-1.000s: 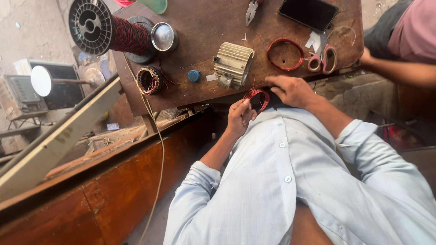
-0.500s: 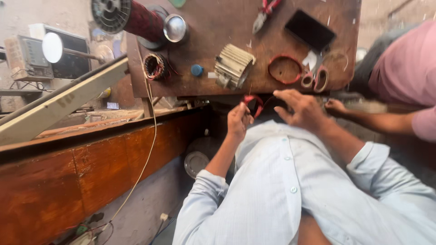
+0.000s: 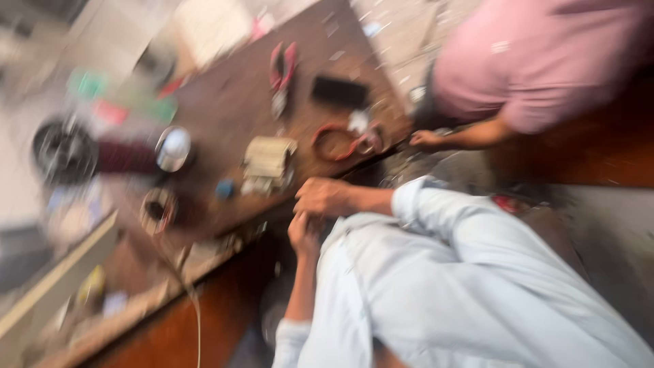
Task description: The person winds red copper wire into the slots of a motor stator by hand. They repeatedly pick up a coil of wire, insert it into the stator slots, and adjust the placement while working at a cluttered workbench.
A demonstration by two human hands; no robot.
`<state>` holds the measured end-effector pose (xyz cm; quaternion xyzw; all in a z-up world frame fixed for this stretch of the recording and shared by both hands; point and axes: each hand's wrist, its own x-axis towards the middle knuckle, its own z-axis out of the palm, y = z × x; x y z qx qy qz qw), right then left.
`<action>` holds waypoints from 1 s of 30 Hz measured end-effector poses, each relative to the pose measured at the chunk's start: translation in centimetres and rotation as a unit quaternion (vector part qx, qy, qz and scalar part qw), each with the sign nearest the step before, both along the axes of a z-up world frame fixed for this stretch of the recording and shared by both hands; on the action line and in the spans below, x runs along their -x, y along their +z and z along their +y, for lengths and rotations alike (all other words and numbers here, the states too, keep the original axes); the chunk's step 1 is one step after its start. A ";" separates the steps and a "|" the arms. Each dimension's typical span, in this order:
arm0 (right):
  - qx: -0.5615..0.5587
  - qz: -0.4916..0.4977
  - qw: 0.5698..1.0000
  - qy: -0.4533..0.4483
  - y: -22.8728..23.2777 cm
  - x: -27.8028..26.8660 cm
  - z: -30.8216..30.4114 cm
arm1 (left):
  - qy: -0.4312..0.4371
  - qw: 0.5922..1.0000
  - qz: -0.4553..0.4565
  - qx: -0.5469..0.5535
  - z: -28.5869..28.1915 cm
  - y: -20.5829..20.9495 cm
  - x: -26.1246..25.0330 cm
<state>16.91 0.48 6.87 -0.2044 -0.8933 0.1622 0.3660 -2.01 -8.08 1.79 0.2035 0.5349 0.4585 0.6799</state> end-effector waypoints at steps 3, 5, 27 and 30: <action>-0.069 -0.038 0.996 -0.032 -1.3 1.2 0.3 | -0.010 0.997 0.005 -0.074 -0.1 -0.4 1.1; -0.079 -0.053 0.994 -0.059 -2.1 1.7 0.2 | 0.003 0.996 0.041 -0.080 -0.1 -0.9 1.3; 0.117 0.027 0.969 -0.217 -1.2 1.5 -0.8 | -0.047 0.990 -0.127 0.044 3.2 0.7 -0.1; 0.304 0.108 0.914 -0.244 -1.4 2.3 -1.1 | -0.038 0.986 -0.162 0.003 3.1 -0.1 0.7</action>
